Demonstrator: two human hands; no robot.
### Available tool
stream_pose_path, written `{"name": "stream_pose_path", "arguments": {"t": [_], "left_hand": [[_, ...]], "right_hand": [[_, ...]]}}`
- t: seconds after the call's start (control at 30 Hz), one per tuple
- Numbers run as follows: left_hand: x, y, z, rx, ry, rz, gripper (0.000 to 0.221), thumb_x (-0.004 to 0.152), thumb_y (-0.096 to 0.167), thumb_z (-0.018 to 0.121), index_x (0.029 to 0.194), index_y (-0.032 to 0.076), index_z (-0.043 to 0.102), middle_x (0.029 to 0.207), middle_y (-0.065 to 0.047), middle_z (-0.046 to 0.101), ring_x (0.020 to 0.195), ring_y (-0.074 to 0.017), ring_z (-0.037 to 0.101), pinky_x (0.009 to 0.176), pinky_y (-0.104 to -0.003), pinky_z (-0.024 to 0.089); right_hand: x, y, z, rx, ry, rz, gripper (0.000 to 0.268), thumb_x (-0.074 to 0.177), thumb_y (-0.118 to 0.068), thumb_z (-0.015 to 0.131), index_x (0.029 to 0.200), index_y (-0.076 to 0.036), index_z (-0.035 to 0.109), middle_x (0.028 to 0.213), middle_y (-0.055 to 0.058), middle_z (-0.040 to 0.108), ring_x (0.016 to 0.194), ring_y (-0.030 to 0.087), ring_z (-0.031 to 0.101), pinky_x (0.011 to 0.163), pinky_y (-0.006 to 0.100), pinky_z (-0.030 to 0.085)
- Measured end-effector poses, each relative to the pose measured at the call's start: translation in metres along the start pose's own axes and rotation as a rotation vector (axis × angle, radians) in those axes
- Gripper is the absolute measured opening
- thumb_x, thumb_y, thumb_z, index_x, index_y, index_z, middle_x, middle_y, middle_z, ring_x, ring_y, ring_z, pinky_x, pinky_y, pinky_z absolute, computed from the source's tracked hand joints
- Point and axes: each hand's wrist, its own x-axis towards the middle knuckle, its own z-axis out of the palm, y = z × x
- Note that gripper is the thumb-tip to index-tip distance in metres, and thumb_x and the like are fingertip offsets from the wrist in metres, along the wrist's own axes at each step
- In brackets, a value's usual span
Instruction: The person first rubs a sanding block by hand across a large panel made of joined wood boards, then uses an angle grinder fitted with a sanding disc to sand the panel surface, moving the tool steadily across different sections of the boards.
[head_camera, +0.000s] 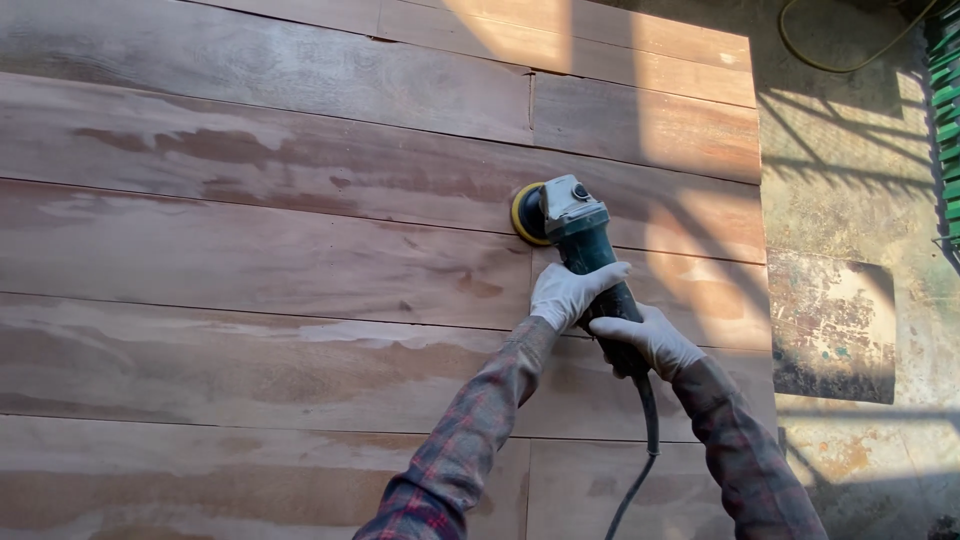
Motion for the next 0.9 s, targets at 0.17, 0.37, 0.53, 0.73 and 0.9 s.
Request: {"name": "stream_pose_path", "arguments": {"t": [0.17, 0.37, 0.53, 0.73, 0.9], "left_hand": [[-0.03, -0.005, -0.075, -0.237, 0.067, -0.017, 0.074, 0.059, 0.062, 0.082, 0.099, 0.001, 0.076, 0.089, -0.013, 0.079, 0.081, -0.0252, 0.079, 0.068, -0.039, 0.062], [-0.026, -0.011, -0.054, -0.097, 0.048, -0.035, 0.081, 0.059, 0.07, 0.077, 0.098, -0.001, 0.077, 0.092, -0.016, 0.079, 0.084, -0.026, 0.079, 0.073, -0.038, 0.062], [-0.009, 0.002, 0.027, 0.262, -0.179, 0.037, 0.093, 0.06, 0.085, 0.062, 0.104, 0.005, 0.08, 0.102, -0.021, 0.078, 0.099, -0.0332, 0.075, 0.086, -0.042, 0.056], [0.011, 0.015, 0.109, 0.359, -0.287, 0.017, 0.1, 0.057, 0.089, 0.061, 0.106, 0.003, 0.078, 0.106, -0.024, 0.077, 0.103, -0.0349, 0.075, 0.087, -0.043, 0.057], [0.0, -0.004, 0.087, 0.261, -0.24, 0.015, 0.099, 0.059, 0.087, 0.064, 0.101, 0.0, 0.079, 0.1, -0.024, 0.078, 0.097, -0.0335, 0.076, 0.084, -0.041, 0.058]], "right_hand": [[0.009, -0.029, 0.066, -0.057, -0.117, -0.026, 0.053, 0.074, -0.041, 0.081, 0.103, 0.0, 0.065, 0.069, 0.01, 0.061, 0.051, 0.022, 0.059, 0.044, 0.037, 0.051], [-0.005, 0.002, 0.065, 0.001, 0.002, -0.041, 0.049, 0.076, -0.038, 0.08, 0.105, 0.0, 0.067, 0.073, 0.011, 0.065, 0.055, 0.024, 0.066, 0.046, 0.036, 0.053], [-0.024, 0.058, 0.021, 0.332, 0.158, -0.045, 0.05, 0.078, -0.034, 0.076, 0.112, 0.0, 0.062, 0.081, 0.014, 0.068, 0.06, 0.028, 0.069, 0.046, 0.044, 0.057], [-0.04, 0.09, -0.051, 0.293, 0.238, -0.022, 0.049, 0.079, -0.035, 0.072, 0.111, 0.0, 0.063, 0.079, 0.013, 0.068, 0.059, 0.028, 0.068, 0.042, 0.044, 0.055], [-0.037, 0.077, -0.043, 0.219, 0.157, 0.024, 0.049, 0.074, -0.031, 0.077, 0.108, 0.001, 0.065, 0.075, 0.015, 0.067, 0.057, 0.027, 0.067, 0.043, 0.042, 0.056]]}}
